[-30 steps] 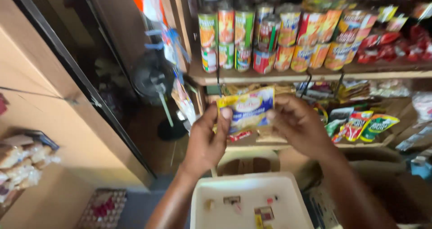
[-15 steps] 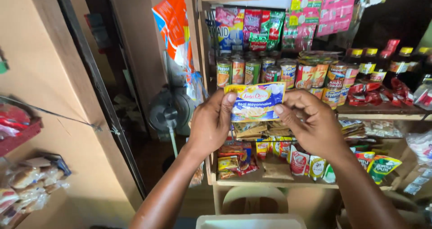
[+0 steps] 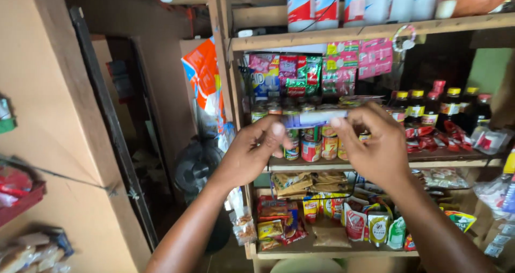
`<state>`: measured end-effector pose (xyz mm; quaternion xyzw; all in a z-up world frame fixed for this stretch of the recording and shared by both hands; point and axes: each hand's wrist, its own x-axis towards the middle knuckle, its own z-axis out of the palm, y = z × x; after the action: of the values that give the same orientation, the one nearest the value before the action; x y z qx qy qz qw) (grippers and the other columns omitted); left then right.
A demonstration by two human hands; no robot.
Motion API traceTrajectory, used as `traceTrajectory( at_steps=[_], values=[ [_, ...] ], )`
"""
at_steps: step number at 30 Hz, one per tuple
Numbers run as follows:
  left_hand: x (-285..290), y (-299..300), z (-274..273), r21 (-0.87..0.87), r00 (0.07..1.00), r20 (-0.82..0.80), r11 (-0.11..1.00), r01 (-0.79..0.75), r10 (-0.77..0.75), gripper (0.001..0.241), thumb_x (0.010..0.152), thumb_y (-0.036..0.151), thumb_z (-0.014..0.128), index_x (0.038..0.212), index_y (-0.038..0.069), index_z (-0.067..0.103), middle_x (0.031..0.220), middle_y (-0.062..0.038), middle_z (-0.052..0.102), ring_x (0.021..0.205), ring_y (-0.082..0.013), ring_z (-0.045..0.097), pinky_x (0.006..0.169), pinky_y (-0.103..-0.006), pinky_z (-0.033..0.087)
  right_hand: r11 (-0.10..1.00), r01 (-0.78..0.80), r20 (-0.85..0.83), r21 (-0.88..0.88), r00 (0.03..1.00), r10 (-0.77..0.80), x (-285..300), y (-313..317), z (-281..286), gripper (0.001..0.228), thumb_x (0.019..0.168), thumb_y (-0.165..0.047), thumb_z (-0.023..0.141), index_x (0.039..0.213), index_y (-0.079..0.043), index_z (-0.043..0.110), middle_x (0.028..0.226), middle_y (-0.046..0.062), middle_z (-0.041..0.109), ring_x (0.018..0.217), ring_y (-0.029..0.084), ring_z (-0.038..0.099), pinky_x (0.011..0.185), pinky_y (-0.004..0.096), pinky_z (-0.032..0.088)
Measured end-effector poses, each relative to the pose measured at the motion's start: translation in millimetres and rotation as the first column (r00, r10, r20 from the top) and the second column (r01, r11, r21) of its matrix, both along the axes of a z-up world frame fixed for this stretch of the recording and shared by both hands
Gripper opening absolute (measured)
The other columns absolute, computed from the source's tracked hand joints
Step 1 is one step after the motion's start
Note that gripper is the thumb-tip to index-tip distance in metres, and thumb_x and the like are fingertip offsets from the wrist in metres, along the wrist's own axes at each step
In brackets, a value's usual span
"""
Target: Organizing and stocking various condiment sachets and packets from a bin onto shelves in a small grocery store.
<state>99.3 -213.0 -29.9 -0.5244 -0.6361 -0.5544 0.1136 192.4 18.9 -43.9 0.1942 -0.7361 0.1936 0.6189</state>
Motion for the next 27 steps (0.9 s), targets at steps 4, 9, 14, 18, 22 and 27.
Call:
traceTrajectory(
  at_steps=[4,9,14,18,22,27],
  values=[
    [14.6,6.6,16.9,-0.001,0.939,-0.2,0.958,-0.286,0.28,0.039,0.103,0.04,0.059,0.087,0.005,0.067,0.062,0.0,0.056,0.059,-0.0082,0.048,0.054,-0.0307,0.044,0.993,-0.032,0.063,-0.115,0.997,0.039,6.2,-1.0,20.1,0.021,0.099,-0.016,0.074,0.086,-0.002,0.066,0.07,0.002,0.057,0.063,0.01,0.049,0.056,0.028,0.04],
    [7.2,20.5,23.6,0.082,0.945,-0.19,0.963,-0.256,0.267,0.045,0.104,0.039,0.059,0.077,0.004,0.061,0.057,0.002,0.046,0.058,-0.007,0.039,0.052,-0.0305,0.039,0.98,-0.097,0.144,-0.174,0.982,0.123,-3.2,17.9,12.3,0.026,0.104,-0.019,0.073,0.088,-0.002,0.063,0.074,0.001,0.056,0.067,0.008,0.046,0.059,0.027,0.038],
    [8.8,32.3,34.9,0.111,0.972,-0.103,0.973,-0.201,0.212,0.049,0.106,0.039,0.057,0.071,0.005,0.054,0.057,0.004,0.041,0.057,-0.0051,0.035,0.05,-0.0297,0.032,0.907,-0.407,0.133,-0.109,0.898,0.419,26.2,6.2,29.3,0.055,0.097,-0.021,0.069,0.144,-0.006,0.042,0.105,0.0,0.068,0.096,0.008,0.066,0.075,0.024,0.053],
    [3.5,40.4,48.3,0.106,0.986,-0.05,0.983,-0.151,0.157,0.049,0.105,0.041,0.057,0.069,0.007,0.054,0.055,0.006,0.043,0.054,-0.0043,0.038,0.048,-0.0283,0.033,0.952,-0.265,0.069,0.151,0.964,0.257,25.3,24.7,37.2,0.077,0.089,-0.018,0.08,0.152,-0.003,0.039,0.127,0.015,0.059,0.111,0.02,0.062,0.088,0.033,0.057],
    [10.0,51.5,65.5,0.132,0.991,0.004,0.983,-0.131,0.131,0.036,0.104,0.041,0.059,0.086,0.011,0.055,0.061,0.006,0.047,0.055,-0.0051,0.041,0.048,-0.0268,0.034,0.939,0.115,-0.176,0.323,0.983,-0.06,28.3,43.7,55.3,0.043,0.085,0.001,0.073,0.128,-0.004,0.067,0.116,0.017,0.063,0.107,0.028,0.064,0.09,0.039,0.056],
    [35.0,61.8,96.7,0.18,0.981,-0.178,0.982,-0.049,0.082,0.03,0.105,0.042,0.055,0.112,0.015,0.063,0.073,0.01,0.051,0.062,-0.0022,0.046,0.053,-0.0236,0.039,0.999,-0.026,-0.151,0.046,0.988,0.033,27.6,43.3,103.0,0.009,0.107,-0.014,0.071,0.107,-0.007,0.076,0.084,-0.001,0.067,0.075,0.006,0.057,0.066,0.023,0.046]
  ],
)
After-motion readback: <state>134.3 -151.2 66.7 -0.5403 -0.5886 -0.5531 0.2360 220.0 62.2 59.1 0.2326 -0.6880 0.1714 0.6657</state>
